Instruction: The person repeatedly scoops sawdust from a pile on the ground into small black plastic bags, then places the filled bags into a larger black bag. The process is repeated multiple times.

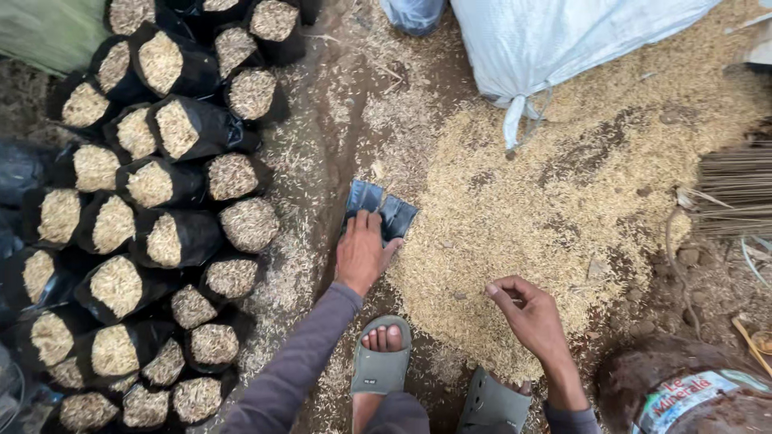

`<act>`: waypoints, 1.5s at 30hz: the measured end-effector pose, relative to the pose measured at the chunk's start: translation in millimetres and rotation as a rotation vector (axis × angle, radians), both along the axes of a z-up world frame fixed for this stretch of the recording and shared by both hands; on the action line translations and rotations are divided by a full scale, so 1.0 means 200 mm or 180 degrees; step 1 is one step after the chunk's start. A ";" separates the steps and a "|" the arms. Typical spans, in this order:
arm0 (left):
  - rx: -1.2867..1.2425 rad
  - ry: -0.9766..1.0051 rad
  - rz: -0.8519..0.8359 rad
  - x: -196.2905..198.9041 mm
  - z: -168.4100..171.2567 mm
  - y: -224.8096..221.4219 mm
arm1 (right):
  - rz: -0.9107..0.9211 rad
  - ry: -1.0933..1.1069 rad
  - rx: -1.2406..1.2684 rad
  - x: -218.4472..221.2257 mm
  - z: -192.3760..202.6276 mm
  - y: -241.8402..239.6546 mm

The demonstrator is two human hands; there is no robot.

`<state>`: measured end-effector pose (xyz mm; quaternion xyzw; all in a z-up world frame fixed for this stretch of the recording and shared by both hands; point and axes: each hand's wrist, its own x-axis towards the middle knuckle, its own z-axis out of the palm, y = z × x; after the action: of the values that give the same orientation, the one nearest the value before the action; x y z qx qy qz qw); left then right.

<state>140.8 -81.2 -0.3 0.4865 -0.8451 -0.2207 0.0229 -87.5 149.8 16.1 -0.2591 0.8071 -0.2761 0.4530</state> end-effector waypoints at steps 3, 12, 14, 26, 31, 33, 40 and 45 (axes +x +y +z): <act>-0.0445 0.0152 0.0042 0.01 -0.11 0.04 | -0.0080 0.0083 -0.0107 0.00 0.01 0.00; 0.0584 0.1519 0.0924 0.05 -0.10 0.05 | -0.0165 -0.0668 -0.0426 0.15 0.08 -0.19; 0.1211 0.2060 0.0927 0.04 -0.04 0.11 | -0.0024 -0.0836 -0.0937 0.18 0.10 -0.25; 0.0716 0.2244 0.0080 -0.18 0.18 0.49 | -0.0457 0.0731 -0.1320 0.29 0.08 -0.35; 0.2389 0.2051 0.0385 -0.22 0.17 0.46 | -0.0040 0.0937 -0.1523 0.27 0.09 -0.32; 0.2699 0.1689 0.0631 -0.22 0.17 0.41 | 0.0477 0.0930 -0.2077 0.26 0.10 -0.31; 0.2750 0.2557 0.0398 -0.19 0.16 0.41 | -0.0374 -0.0049 -0.1431 0.21 0.09 -0.29; 0.3740 0.2810 0.0846 -0.17 0.07 0.42 | -0.0446 -0.1431 -0.1693 0.20 0.02 -0.26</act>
<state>105.9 2.8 14.7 0.3828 -0.4342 -0.8061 0.1229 -47.4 98.4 20.9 -0.2447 0.6029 -0.5571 0.5160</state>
